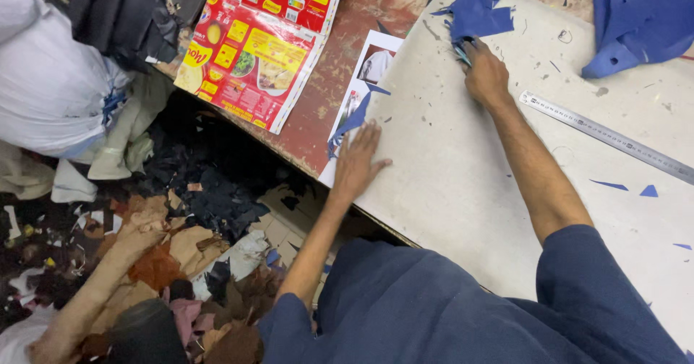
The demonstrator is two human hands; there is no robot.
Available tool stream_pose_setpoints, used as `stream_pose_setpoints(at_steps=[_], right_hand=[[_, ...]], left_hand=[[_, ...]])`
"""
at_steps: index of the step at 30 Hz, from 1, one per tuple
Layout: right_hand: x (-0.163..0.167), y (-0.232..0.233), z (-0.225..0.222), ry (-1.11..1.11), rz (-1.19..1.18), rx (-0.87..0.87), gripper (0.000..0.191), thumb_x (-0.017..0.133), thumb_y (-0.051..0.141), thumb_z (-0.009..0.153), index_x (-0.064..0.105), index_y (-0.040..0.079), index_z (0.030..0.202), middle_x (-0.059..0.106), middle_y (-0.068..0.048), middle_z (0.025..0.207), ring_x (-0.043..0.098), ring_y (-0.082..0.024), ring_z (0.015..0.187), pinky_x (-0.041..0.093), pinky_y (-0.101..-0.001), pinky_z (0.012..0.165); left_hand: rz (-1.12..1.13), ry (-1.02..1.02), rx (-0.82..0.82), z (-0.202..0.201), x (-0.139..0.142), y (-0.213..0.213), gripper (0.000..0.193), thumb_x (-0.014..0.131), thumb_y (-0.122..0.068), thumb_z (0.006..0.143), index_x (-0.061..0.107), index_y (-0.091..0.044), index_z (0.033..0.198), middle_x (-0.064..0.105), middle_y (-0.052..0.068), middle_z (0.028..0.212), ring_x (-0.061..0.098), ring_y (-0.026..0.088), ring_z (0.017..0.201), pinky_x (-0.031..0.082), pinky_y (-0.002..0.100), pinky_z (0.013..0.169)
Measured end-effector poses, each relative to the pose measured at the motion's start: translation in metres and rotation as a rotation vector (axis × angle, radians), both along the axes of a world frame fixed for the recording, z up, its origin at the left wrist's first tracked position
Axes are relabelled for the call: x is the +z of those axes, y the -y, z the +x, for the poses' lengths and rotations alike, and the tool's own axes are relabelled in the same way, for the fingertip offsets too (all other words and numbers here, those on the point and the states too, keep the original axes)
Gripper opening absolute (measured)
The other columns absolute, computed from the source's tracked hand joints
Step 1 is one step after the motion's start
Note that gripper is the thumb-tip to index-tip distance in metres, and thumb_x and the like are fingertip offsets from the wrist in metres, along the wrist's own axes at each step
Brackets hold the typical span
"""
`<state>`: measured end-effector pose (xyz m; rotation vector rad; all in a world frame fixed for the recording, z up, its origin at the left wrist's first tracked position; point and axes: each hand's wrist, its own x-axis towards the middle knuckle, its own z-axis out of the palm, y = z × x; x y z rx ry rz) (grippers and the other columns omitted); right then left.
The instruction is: The person measures and marks blue fabric on a worktable using a ruler and a light blue marker, then cuts along the marked lines with a utility knife. The person repeatedly positions the ruler, draws straight lines, and cuts the fabric into pattern pieces, moving scraps aside as they work.
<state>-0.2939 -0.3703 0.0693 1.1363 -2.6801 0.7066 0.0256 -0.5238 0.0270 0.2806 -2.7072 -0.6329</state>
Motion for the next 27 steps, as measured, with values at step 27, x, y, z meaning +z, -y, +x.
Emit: stream_pose_setpoints(at_steps=[27], right_hand=[[0.071, -0.26, 0.269, 0.109, 0.815, 0.121, 0.03, 0.063, 0.0, 0.087, 0.074, 0.01, 0.113, 0.064, -0.004, 0.143, 0.071, -0.019, 0.08, 0.06, -0.0323, 0.063]], left_hand=[[-0.045, 0.065, -0.484, -0.07, 0.015, -0.074, 0.037, 0.072, -0.016, 0.093, 0.073, -0.015, 0.13, 0.053, 0.008, 0.154, 0.044, 0.023, 0.148, 0.022, 0.056, 0.127]])
